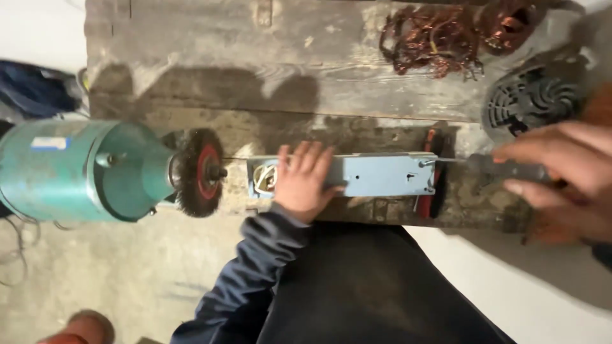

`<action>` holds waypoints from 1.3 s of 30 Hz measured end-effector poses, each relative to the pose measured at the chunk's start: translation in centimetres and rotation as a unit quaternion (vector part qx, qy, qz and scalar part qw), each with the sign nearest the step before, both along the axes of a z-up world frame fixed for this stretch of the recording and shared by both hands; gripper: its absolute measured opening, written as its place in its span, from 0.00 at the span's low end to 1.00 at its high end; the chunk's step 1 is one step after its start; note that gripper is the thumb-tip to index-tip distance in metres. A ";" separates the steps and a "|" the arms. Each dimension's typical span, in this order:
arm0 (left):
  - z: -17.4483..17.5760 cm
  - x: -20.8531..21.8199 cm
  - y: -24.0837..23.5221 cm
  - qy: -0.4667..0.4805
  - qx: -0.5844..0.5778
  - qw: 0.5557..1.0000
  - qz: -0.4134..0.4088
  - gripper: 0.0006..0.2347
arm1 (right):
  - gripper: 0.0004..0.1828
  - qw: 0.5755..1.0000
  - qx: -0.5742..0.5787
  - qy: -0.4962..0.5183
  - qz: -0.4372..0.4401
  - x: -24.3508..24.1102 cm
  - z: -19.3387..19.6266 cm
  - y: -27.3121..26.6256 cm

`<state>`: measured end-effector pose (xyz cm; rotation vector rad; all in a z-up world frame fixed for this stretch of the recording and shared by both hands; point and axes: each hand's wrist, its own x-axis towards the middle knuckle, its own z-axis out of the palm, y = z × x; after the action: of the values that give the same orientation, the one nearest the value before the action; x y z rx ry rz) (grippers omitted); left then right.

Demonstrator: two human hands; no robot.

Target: The recorder is disassembling and cleaning a plastic light housing using a screwdriver and a bench-mounted wire brush.

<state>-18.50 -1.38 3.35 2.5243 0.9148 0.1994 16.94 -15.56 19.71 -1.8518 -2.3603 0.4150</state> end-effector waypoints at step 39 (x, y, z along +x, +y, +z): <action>1.0 2.1 1.2 -0.088 0.007 0.982 -0.167 0.34 | 0.19 0.906 0.147 0.043 -0.395 -5.9 -1.2 -11.2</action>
<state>-16.39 -0.16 4.39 2.5767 0.4134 0.3175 11.08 -26.80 18.50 -2.3301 -1.3264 0.0379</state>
